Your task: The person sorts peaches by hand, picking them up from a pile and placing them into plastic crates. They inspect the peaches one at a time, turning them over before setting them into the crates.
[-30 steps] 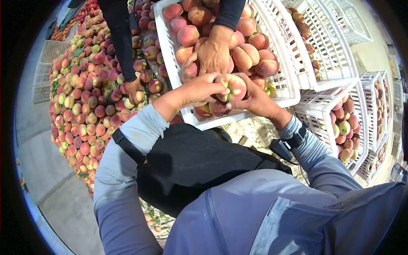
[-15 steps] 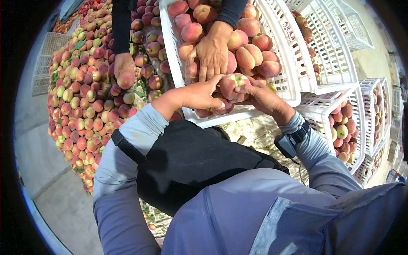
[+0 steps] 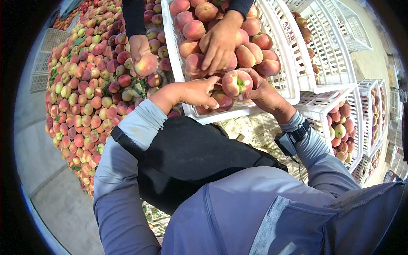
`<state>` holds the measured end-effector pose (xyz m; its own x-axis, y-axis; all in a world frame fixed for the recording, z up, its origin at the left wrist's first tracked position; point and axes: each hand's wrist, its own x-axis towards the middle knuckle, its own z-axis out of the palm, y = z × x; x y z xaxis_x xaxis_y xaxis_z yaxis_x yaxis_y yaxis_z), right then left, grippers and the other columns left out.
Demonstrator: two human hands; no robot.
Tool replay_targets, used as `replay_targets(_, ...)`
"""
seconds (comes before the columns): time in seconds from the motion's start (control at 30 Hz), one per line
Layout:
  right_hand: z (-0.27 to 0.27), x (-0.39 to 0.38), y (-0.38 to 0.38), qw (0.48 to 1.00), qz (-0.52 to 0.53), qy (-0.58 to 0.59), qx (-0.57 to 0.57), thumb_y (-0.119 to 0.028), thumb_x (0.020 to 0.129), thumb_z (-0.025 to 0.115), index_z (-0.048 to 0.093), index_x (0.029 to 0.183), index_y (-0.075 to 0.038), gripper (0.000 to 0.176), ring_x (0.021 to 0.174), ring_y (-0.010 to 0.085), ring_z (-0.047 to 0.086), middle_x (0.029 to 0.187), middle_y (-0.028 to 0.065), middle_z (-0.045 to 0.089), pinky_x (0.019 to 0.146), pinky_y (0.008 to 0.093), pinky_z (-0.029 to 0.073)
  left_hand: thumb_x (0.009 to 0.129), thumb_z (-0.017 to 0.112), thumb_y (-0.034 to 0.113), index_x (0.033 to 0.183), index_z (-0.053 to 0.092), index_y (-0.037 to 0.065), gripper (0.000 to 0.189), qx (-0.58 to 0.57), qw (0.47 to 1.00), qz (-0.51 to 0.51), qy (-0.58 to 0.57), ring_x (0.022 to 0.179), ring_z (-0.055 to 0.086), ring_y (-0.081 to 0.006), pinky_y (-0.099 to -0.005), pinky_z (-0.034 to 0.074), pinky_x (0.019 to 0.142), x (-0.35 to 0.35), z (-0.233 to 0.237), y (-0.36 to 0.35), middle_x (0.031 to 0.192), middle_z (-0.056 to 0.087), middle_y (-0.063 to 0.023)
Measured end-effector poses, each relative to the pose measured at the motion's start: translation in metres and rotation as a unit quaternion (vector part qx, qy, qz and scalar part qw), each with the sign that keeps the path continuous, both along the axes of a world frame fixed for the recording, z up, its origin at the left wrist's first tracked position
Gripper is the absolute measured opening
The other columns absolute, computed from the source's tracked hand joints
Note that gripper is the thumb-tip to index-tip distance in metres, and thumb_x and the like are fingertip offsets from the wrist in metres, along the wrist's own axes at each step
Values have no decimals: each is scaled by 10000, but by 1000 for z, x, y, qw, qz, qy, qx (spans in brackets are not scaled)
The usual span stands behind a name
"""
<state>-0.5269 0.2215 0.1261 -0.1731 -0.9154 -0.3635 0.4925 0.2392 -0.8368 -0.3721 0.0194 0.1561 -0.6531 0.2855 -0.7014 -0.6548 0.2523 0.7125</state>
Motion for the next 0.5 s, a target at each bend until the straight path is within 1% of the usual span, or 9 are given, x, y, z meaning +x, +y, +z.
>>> replay_targets(0.03,-3,-1,1,1000,-2,-1,2,34,692,778,439,1372,-28,762,1183,182,533,1268,63,550,1027,313,445,868,707,160,1529,-15,-33,998,2,1000,2,-11,1277,512,-277,-356,466,996,0,1,0,1461,381,-334)
replay_targets(0.13,-8,-1,2,1000,0,22,-15,-17,757,755,430,1378,-15,701,1149,188,566,1266,82,556,1004,325,478,873,704,164,1530,-34,-31,1007,-7,999,-3,33,1263,521,-281,-344,489,964,2,-15,-2,1501,307,-348)
replay_targets(0.23,2,0,4,998,-15,-43,50,-145,854,723,467,1350,-2,577,1067,204,625,1215,105,584,918,342,547,883,692,158,1525,-29,-33,984,-34,999,-10,1,1239,537,-274,-334,509,937,-1,8,1,1537,236,-347)
replay_targets(0.33,8,2,-1,992,-21,-62,112,-282,926,673,519,1301,2,495,979,218,668,1138,121,620,821,344,593,892,682,153,1529,-28,-8,967,26,999,22,-7,1225,547,-269,-338,523,919,3,-6,-2,1557,170,-354)
replay_targets(0.43,9,4,-2,992,-10,-33,120,-361,943,653,553,1263,-5,489,903,240,689,1059,124,647,753,339,608,894,679,147,1538,-26,28,962,45,999,25,-8,1178,575,-259,-337,539,885,3,-7,-3,1569,134,-348)
replay_targets(0.5,15,5,-6,985,4,-27,169,-397,964,611,545,1269,-1,504,864,250,694,1040,144,656,737,339,609,890,679,133,1545,-28,56,967,43,999,25,-7,1142,590,-251,-337,544,869,3,-4,-3,1575,142,-331)
